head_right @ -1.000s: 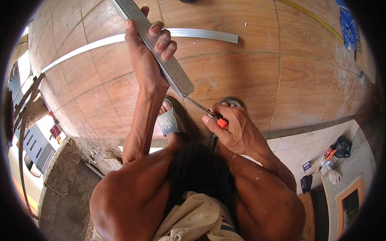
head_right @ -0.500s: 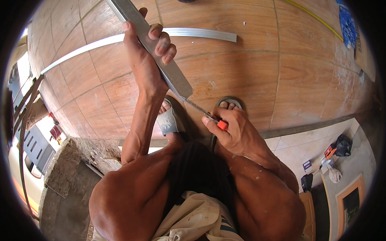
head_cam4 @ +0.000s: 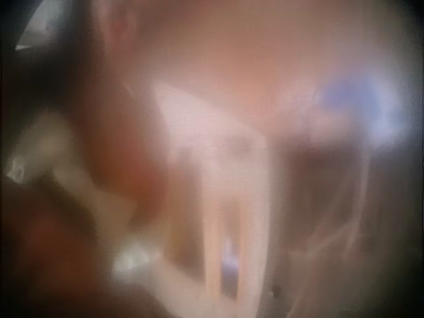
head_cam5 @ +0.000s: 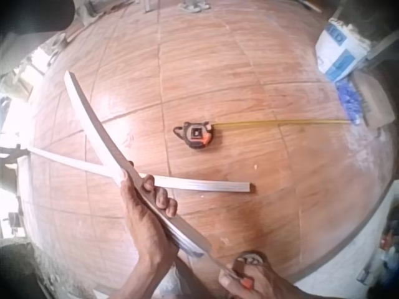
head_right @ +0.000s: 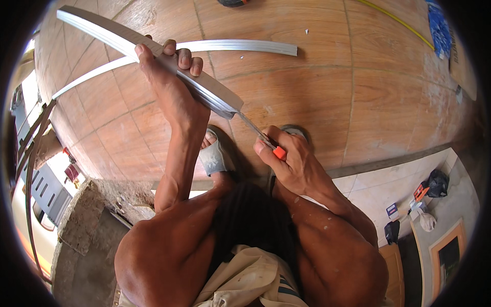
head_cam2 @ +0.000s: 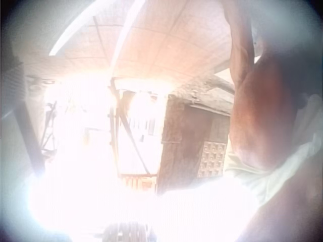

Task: The person sits on a tiled floor and uses red-handled tin snips to cut a long, silver metal profile. They hold the profile with their left hand and repeatedly snip along its length to separate sections. A tape measure and other cut pieces are visible on the floor nearby.

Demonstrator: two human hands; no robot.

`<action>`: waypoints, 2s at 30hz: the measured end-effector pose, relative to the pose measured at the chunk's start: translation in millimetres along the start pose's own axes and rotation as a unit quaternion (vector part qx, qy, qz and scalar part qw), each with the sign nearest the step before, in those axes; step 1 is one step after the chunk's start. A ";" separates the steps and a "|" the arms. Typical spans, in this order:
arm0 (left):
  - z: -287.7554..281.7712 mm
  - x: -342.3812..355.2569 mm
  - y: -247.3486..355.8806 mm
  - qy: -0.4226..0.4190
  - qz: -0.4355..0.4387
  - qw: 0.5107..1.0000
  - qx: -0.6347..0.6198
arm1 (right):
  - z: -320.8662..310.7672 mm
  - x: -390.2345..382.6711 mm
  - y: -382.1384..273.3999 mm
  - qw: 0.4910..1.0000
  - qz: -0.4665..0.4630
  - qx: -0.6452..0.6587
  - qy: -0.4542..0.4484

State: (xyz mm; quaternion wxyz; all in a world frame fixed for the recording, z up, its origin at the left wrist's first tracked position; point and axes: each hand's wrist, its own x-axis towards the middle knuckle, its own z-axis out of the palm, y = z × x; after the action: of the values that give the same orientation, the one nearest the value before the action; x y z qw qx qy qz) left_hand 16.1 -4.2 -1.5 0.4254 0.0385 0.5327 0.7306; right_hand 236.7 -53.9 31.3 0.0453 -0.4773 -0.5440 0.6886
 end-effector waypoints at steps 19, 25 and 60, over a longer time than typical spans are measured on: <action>3.0 -7.6 4.0 0.056 0.093 0.993 0.048 | -4.8 6.0 -7.3 0.996 -0.011 -0.076 0.045; 1.6 -7.9 3.9 0.062 0.101 0.991 0.058 | -5.0 6.9 -8.8 0.996 -0.003 -0.077 0.046; 4.9 -14.5 6.0 0.013 0.138 0.988 0.061 | -3.6 6.1 0.9 0.995 -0.033 -0.076 0.054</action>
State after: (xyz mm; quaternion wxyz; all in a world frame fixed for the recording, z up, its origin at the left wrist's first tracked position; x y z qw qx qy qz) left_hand 24.3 -10.5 11.2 0.3105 0.1281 0.5712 0.7490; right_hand 236.4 -48.2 27.0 0.0608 -0.4973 -0.6070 0.6169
